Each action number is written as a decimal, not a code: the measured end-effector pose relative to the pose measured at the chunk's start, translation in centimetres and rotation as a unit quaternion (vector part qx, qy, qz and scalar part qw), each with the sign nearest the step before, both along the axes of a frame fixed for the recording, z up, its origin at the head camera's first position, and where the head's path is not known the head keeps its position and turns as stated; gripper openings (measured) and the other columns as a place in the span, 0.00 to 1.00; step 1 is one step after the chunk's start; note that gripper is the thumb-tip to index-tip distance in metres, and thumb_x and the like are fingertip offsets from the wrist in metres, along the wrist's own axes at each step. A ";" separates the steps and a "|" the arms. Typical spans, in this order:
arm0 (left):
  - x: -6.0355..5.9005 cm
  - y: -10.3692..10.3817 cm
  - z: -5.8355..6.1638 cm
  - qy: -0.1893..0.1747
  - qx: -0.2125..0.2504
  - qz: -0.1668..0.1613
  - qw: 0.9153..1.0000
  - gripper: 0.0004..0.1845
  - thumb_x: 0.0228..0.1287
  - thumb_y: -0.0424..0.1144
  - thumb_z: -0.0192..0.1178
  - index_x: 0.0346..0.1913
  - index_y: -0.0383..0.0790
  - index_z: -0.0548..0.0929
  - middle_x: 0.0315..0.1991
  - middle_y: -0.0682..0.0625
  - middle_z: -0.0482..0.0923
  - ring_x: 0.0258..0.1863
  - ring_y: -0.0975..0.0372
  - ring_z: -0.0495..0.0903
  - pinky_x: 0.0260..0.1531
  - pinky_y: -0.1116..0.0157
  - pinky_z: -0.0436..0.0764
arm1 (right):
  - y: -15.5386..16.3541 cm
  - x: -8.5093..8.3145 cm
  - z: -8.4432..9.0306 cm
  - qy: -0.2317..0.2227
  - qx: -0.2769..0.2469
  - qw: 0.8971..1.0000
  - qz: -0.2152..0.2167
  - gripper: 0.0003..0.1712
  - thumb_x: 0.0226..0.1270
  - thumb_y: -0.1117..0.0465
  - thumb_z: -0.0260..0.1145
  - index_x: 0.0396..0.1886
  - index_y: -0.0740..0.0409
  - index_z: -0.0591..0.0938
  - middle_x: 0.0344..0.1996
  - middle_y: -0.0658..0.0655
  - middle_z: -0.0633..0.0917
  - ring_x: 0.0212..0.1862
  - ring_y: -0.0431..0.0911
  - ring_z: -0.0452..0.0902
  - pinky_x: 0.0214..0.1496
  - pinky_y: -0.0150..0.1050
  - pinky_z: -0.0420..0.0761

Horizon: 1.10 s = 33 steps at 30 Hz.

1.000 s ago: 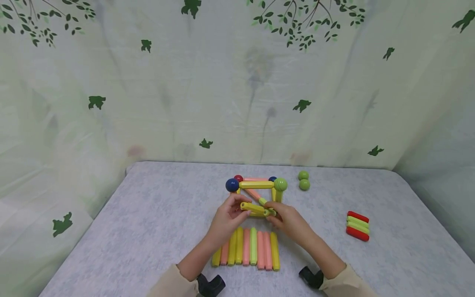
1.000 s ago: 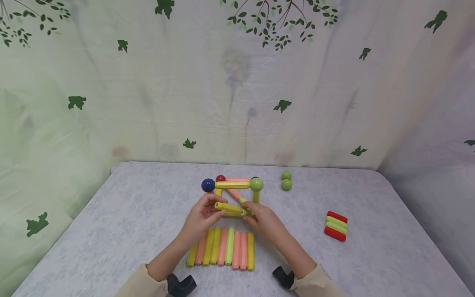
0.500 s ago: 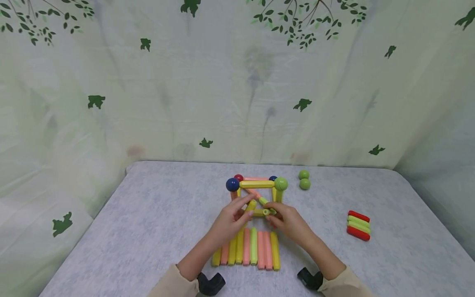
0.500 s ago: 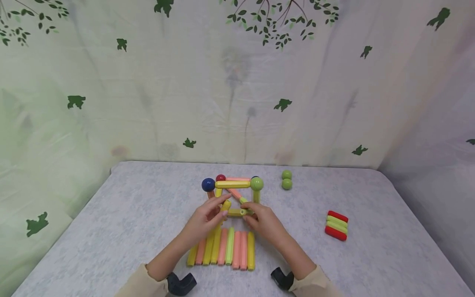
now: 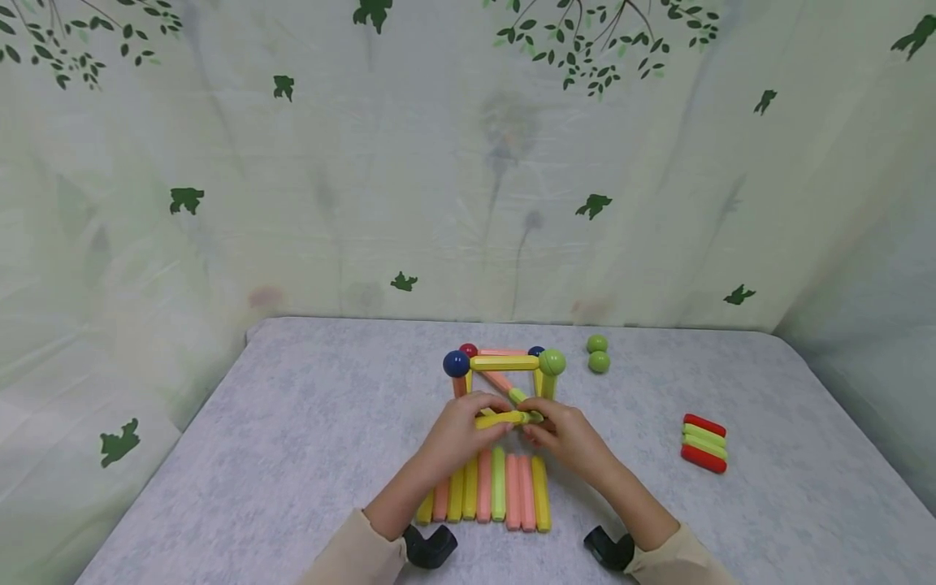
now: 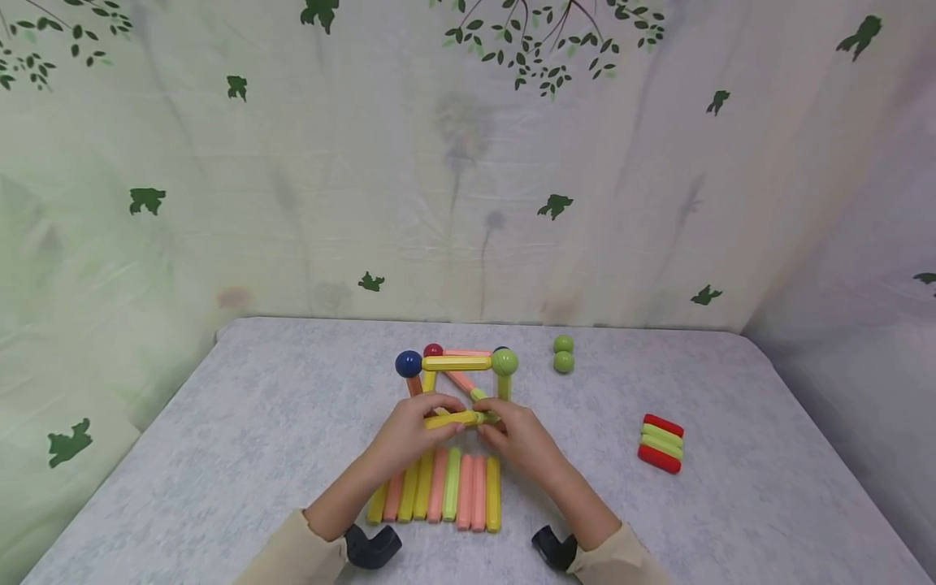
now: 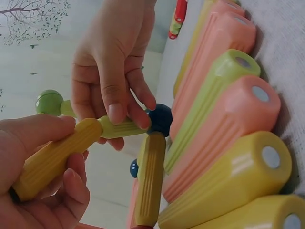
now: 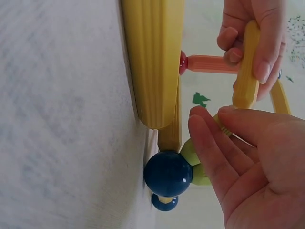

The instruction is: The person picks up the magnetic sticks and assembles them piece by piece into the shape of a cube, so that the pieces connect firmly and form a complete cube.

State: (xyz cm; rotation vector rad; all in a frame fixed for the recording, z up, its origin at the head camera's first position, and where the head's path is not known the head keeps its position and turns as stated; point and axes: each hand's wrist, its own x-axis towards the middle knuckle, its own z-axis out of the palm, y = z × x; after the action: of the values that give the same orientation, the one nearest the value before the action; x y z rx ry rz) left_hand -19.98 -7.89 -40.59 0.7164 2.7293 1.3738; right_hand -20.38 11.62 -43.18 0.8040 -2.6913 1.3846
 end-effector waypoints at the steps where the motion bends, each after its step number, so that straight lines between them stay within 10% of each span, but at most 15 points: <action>1: 0.0 0.0 0.1 0.001 0.006 0.000 1.000 0.11 0.56 0.41 0.63 0.42 0.44 0.81 0.39 0.57 0.77 0.41 0.65 0.74 0.43 0.65 0.74 | 0.0 0.0 0.0 0.000 -0.001 1.000 0.001 0.15 0.60 0.69 0.60 0.48 0.58 0.76 0.37 0.53 0.81 0.32 0.43 0.79 0.33 0.30 0.77; 13: 0.4 -0.9 1.8 0.009 0.007 -0.040 0.999 0.19 0.54 0.47 0.64 0.48 0.48 0.75 0.42 0.58 0.75 0.36 0.63 0.74 0.36 0.68 0.76 | -0.6 0.0 0.4 -0.034 -0.051 0.998 0.022 0.17 0.60 0.62 0.62 0.49 0.57 0.77 0.42 0.55 0.80 0.32 0.47 0.79 0.34 0.32 0.78; 17: 0.8 -1.9 3.5 0.112 -0.005 -0.038 0.993 0.19 0.52 0.44 0.66 0.48 0.49 0.75 0.44 0.58 0.71 0.32 0.61 0.71 0.29 0.67 0.76 | -1.0 0.8 1.7 -0.030 -0.050 0.998 0.013 0.14 0.59 0.68 0.61 0.46 0.61 0.78 0.35 0.57 0.80 0.30 0.51 0.78 0.32 0.35 0.78; 22: 0.4 -3.2 4.9 0.243 -0.026 0.025 0.969 0.29 0.48 0.45 0.69 0.54 0.42 0.72 0.52 0.48 0.67 0.50 0.55 0.65 0.45 0.57 0.73 | -1.1 0.6 1.7 -0.018 -0.055 0.998 0.010 0.13 0.60 0.66 0.61 0.45 0.59 0.78 0.32 0.55 0.81 0.28 0.50 0.78 0.30 0.34 0.77; 28: -0.6 -3.9 4.6 0.134 -0.111 0.044 0.984 0.43 0.43 0.52 0.70 0.64 0.46 0.63 0.60 0.45 0.60 0.56 0.51 0.60 0.47 0.51 0.71 | -1.1 -0.1 0.6 -0.017 -0.067 0.998 -0.004 0.13 0.59 0.65 0.62 0.45 0.56 0.78 0.36 0.54 0.80 0.28 0.45 0.78 0.29 0.33 0.78; 33: -1.1 -3.8 3.8 0.089 -0.075 0.031 0.993 0.38 0.48 0.49 0.67 0.62 0.45 0.63 0.56 0.47 0.63 0.41 0.60 0.71 0.38 0.64 0.75 | -1.5 -0.2 0.5 -0.010 -0.076 0.997 -0.029 0.13 0.60 0.66 0.62 0.45 0.57 0.77 0.33 0.56 0.81 0.26 0.45 0.78 0.28 0.33 0.77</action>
State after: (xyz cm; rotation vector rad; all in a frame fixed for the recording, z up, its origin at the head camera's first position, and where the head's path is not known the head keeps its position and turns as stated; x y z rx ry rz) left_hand -21.12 -11.70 -36.79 0.7837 2.9768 1.1495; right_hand -20.59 10.15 -42.63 0.6994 -2.5624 1.5678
